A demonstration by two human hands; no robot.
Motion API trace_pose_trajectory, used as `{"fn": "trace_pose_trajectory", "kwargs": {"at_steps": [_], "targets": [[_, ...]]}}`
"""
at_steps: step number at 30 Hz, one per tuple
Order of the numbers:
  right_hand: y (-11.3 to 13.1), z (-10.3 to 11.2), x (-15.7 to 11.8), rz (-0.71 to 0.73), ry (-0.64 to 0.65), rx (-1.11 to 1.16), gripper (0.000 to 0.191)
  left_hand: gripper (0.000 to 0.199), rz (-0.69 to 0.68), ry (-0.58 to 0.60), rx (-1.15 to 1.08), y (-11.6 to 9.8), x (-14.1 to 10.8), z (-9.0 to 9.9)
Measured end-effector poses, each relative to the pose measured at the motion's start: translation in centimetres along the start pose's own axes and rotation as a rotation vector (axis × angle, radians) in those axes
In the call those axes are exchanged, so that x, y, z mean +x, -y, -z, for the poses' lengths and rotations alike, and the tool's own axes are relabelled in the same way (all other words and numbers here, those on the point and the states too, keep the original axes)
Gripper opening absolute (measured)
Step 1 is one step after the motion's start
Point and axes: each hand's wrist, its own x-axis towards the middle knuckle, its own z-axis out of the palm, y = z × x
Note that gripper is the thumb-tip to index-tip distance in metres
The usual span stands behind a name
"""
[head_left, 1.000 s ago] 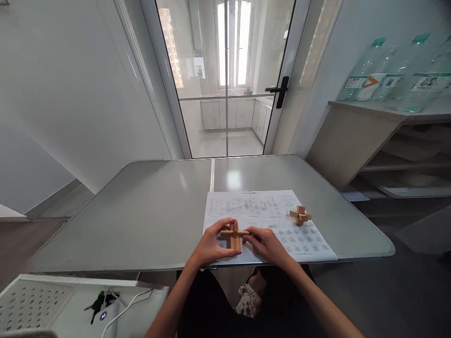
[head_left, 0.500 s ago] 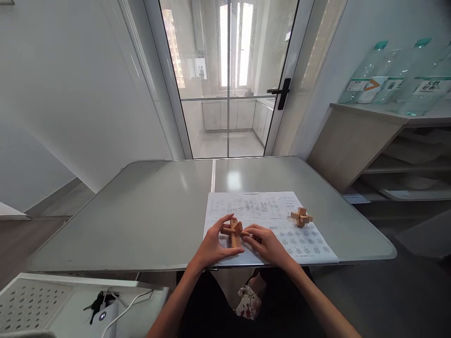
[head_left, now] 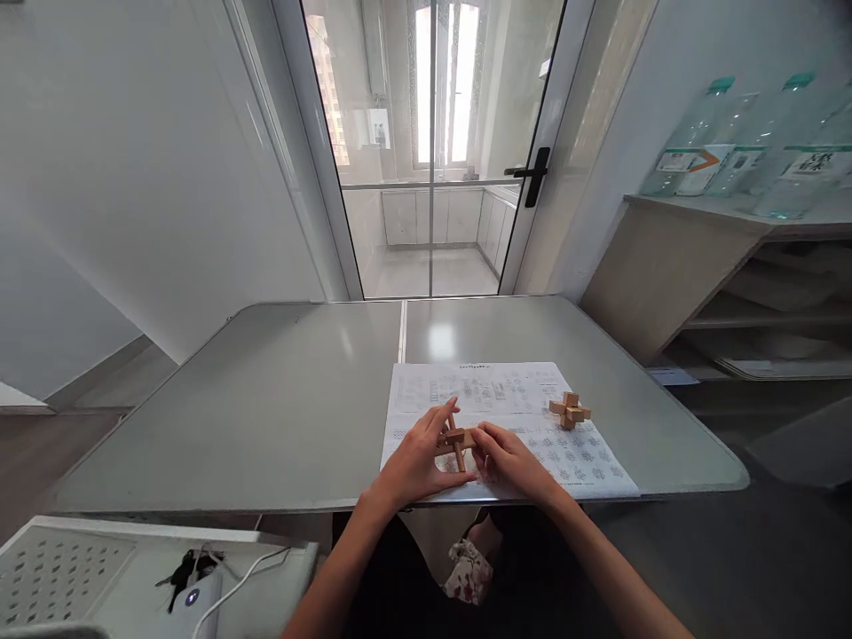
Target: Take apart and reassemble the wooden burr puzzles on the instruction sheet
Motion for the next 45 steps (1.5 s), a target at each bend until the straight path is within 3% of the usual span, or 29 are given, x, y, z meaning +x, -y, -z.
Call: {"fn": "trace_pose_trajectory", "kwargs": {"at_steps": [8,18,31,36,45], "targets": [[-0.1,0.1,0.1,-0.114,0.056,0.058,0.054,0.109,0.073,-0.029,-0.166,1.5,-0.4,-0.7],[-0.7,-0.2,0.4,-0.153,0.078,0.031,0.059,0.109,0.061,-0.05,-0.161,2.0,-0.4,-1.4],[-0.5,-0.4,-0.8,-0.065,0.033,-0.002,0.052,0.112,0.114,-0.025,-0.281,1.6,-1.1,-1.5],[-0.2,-0.8,-1.2,-0.014,0.005,-0.002,0.048,0.1,0.188,-0.054,-0.319,1.3,-1.0,-1.2],[-0.5,-0.5,-1.5,0.063,-0.066,-0.048,0.045,0.095,0.308,0.051,-0.441,0.6,-0.5,-0.1]]}}
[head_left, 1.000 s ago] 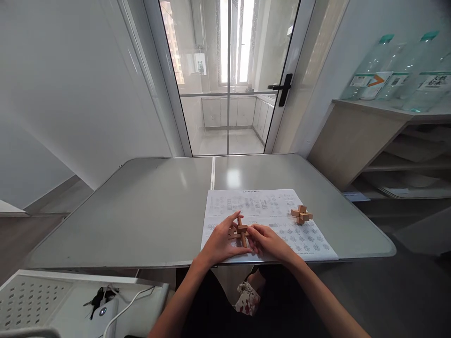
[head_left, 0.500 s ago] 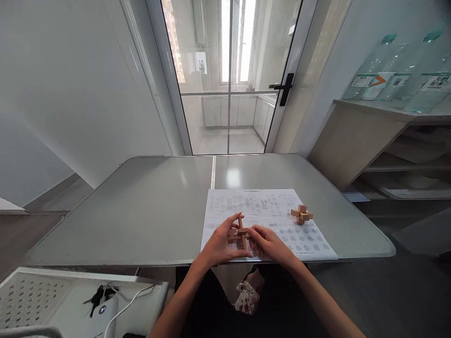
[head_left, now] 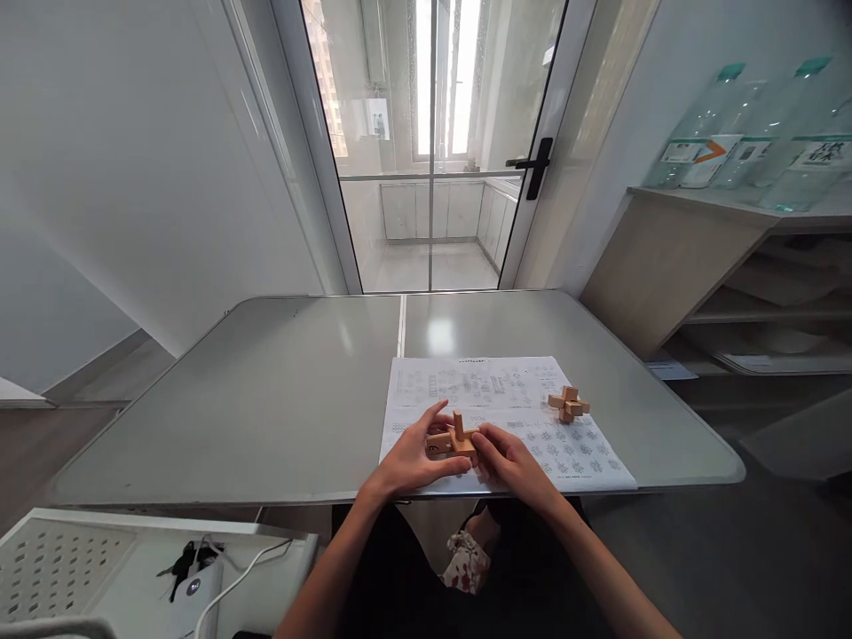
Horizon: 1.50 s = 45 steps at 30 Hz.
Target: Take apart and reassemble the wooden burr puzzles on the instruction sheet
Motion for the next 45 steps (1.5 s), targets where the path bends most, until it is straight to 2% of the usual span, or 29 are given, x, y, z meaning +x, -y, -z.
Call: {"fn": "trace_pose_trajectory", "kwargs": {"at_steps": [5,12,16,20,22,25,27,29,32,35,42,45], "targets": [[-0.3,0.1,-0.1,0.008,-0.014,0.022,0.045,0.091,0.051,0.0,-0.012,-0.2,0.3,0.2],[-0.2,0.0,-0.1,0.009,-0.029,-0.008,0.046,0.086,0.076,-0.072,-0.127,0.4,0.9,-0.3],[-0.2,0.0,-0.2,0.003,-0.017,-0.011,0.045,0.085,0.076,-0.153,-0.262,0.8,1.4,-0.4],[-0.3,-0.1,-0.4,-0.011,-0.016,-0.019,0.045,0.077,0.025,-0.236,-0.346,-0.1,2.0,-0.3],[-0.1,-0.2,-0.4,-0.016,-0.015,-0.001,0.045,0.073,-0.017,-0.323,-0.37,-0.5,2.4,0.0],[0.1,-0.2,-0.3,-0.018,-0.023,0.035,0.047,0.075,-0.072,-0.559,-0.213,0.1,3.1,0.9],[0.0,-0.1,-0.2,-0.017,-0.033,0.07,0.048,0.08,-0.063,-0.711,0.054,1.2,3.3,2.0],[-0.2,-0.1,0.0,-0.013,-0.045,0.109,0.049,0.082,-0.059,-0.778,0.312,2.5,3.2,3.1],[-0.5,0.0,0.2,-0.012,-0.064,0.131,0.049,0.08,-0.04,-0.775,0.52,4.1,3.1,4.6],[-0.5,0.0,0.2,-0.021,-0.075,0.12,0.049,0.081,0.008,-0.759,0.61,4.9,3.2,5.3],[-0.2,-0.1,0.1,-0.055,-0.1,0.113,0.053,0.082,0.073,-0.776,0.724,5.5,4.0,5.3],[0.0,0.0,0.0,-0.05,-0.117,0.156,0.051,0.081,0.022,-0.743,0.711,4.8,3.7,4.9]]}}
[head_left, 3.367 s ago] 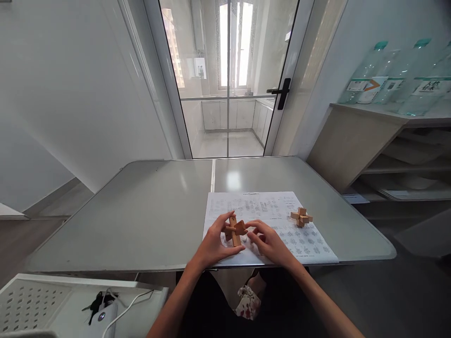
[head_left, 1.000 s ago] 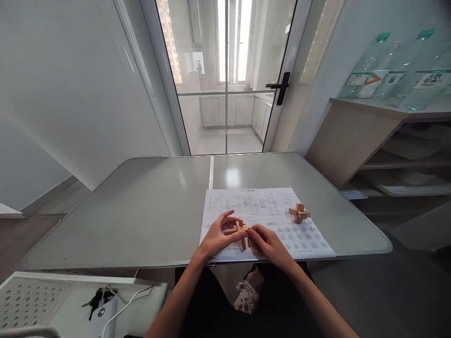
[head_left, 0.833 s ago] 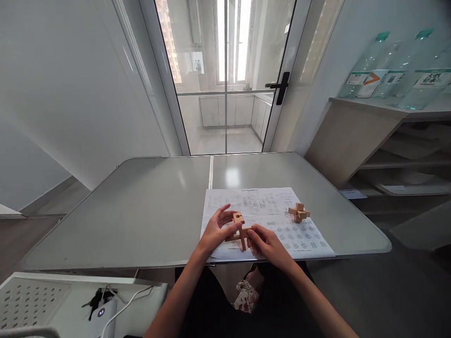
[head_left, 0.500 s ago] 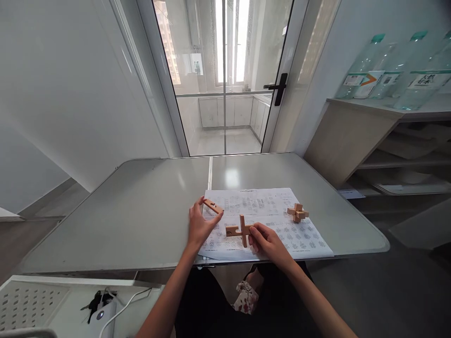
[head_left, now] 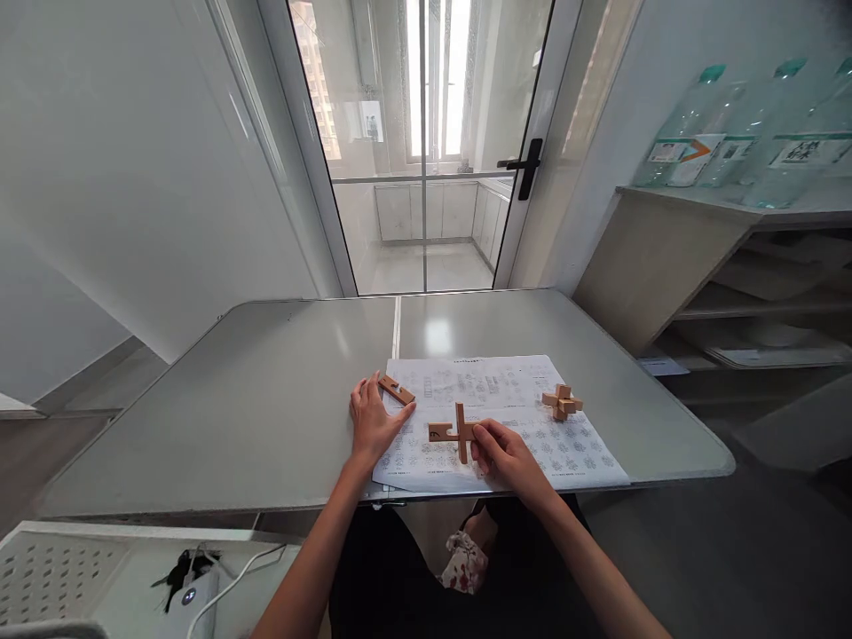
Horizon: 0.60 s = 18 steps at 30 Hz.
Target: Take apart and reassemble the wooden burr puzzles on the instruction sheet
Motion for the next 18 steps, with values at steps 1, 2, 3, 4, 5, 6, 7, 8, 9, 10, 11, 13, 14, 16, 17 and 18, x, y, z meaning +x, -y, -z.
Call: {"fn": "trace_pose_trajectory", "kwargs": {"at_steps": [1,2,3,4,5,6,7,8,9,10,11,13,14,16,17,18], "targets": [[0.1,0.0,0.0,-0.002,-0.005,0.02,0.051,0.077,-0.035,-0.008,-0.033,-0.5,-0.2,0.3],[0.1,0.0,0.0,-0.006,-0.013,0.04,0.05,0.068,-0.079,-0.026,-0.079,-1.2,-0.4,0.7],[0.1,0.0,0.0,-0.011,-0.024,0.059,0.05,0.056,-0.127,-0.042,-0.132,-1.9,-0.7,1.2],[0.1,0.0,0.0,-0.016,-0.04,0.074,0.051,0.045,-0.179,-0.047,-0.19,-2.8,-1.0,1.8],[0.1,0.1,0.1,-0.021,-0.054,0.086,0.052,0.04,-0.235,-0.018,-0.245,-3.7,-1.2,2.3],[0.1,0.1,0.2,-0.024,-0.066,0.094,0.053,0.039,-0.291,0.034,-0.285,-4.6,-1.5,2.8],[0.0,0.1,0.2,-0.026,-0.074,0.097,0.054,0.043,-0.345,0.103,-0.311,-5.5,-1.7,3.2],[-0.1,0.1,0.3,-0.028,-0.079,0.096,0.055,0.054,-0.394,0.205,-0.318,-6.3,-1.9,3.5],[-0.2,0.1,0.3,-0.031,-0.08,0.093,0.055,0.069,-0.45,0.307,-0.312,-7.0,-2.1,3.7],[-0.3,0.1,0.4,-0.034,-0.079,0.09,0.055,0.084,-0.504,0.376,-0.306,-7.6,-2.2,3.7],[-0.4,0.1,0.4,-0.037,-0.077,0.089,0.055,0.096,-0.546,0.428,-0.3,-8.0,-2.4,3.6],[-0.6,0.2,0.4,-0.039,-0.068,0.095,0.054,0.108,-0.596,0.484,-0.298,-8.5,-2.6,3.0],[-0.7,0.2,0.4,-0.037,-0.061,0.098,0.053,0.109,-0.6,0.501,-0.301,-8.7,-2.7,2.6],[-0.8,0.3,0.3,-0.029,-0.052,0.097,0.051,0.105,-0.579,0.524,-0.313,-8.7,-2.8,2.0],[-0.9,0.3,0.3,-0.026,-0.049,0.09,0.051,0.103,-0.564,0.532,-0.319,-8.7,-2.9,1.8],[-0.9,0.3,0.3,-0.023,-0.046,0.083,0.051,0.1,-0.553,0.537,-0.325,-8.7,-2.9,1.7]]}}
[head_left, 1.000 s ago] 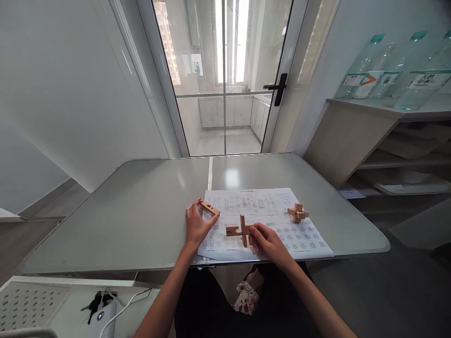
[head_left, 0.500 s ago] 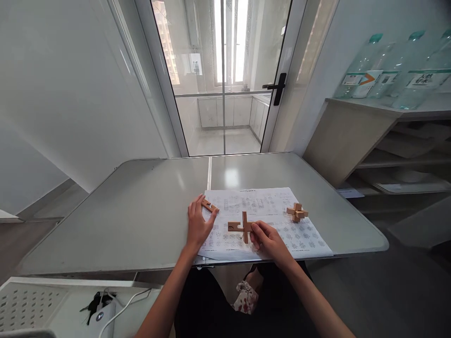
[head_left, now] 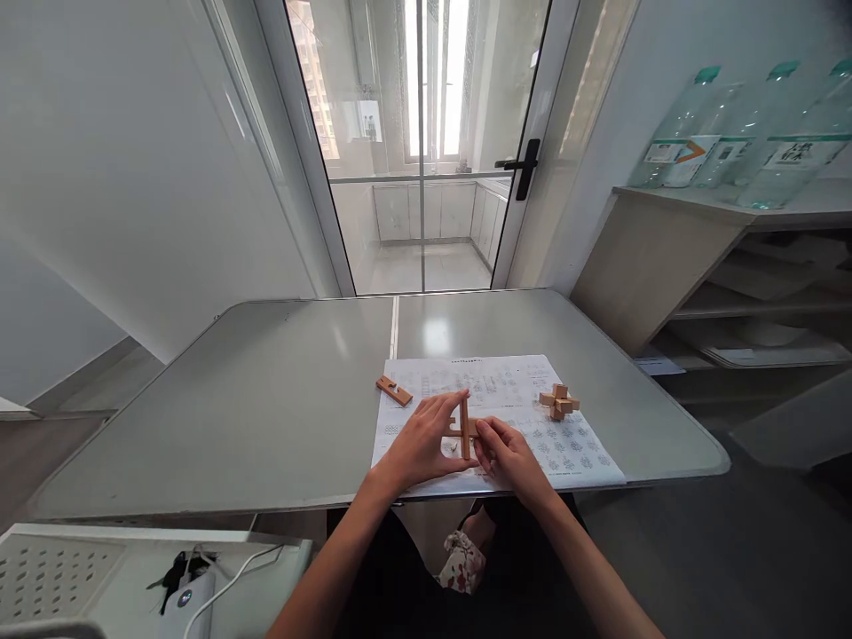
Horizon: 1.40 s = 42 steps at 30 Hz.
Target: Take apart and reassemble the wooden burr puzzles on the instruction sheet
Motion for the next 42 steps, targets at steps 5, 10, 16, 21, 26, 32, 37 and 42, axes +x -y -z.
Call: {"fn": "trace_pose_trajectory", "kwargs": {"at_steps": [5,10,16,21,26,32,37,42], "targets": [[-0.1,0.2,-0.1,0.003,0.003,0.001,0.05,0.091,0.017,-0.024,-0.007,0.1,-0.4,0.7],[0.2,0.2,-0.2,0.013,0.014,-0.025,0.049,0.089,0.034,-0.033,0.012,0.1,-1.2,2.1],[0.5,-0.2,-0.1,0.005,0.045,-0.057,0.052,0.088,0.059,-0.04,0.039,0.1,-2.5,3.1],[-0.2,0.8,0.1,-0.007,-0.097,0.017,0.051,0.086,0.089,-0.125,0.142,1.4,-3.9,4.7],[0.5,1.1,0.9,-0.018,-0.189,0.053,0.049,0.079,0.242,-0.24,0.252,4.3,-4.8,5.6],[1.0,-1.3,4.9,-0.057,-0.195,-0.108,0.048,0.077,0.412,-0.343,0.377,6.9,-4.5,3.5],[0.0,-3.3,8.7,-0.105,-0.24,-0.177,0.038,0.08,0.442,-0.422,0.47,8.0,-4.2,2.5],[-0.1,-5.2,10.5,-0.17,-0.209,-0.309,0.027,0.079,0.451,-0.46,0.526,9.0,-3.9,2.1]]}}
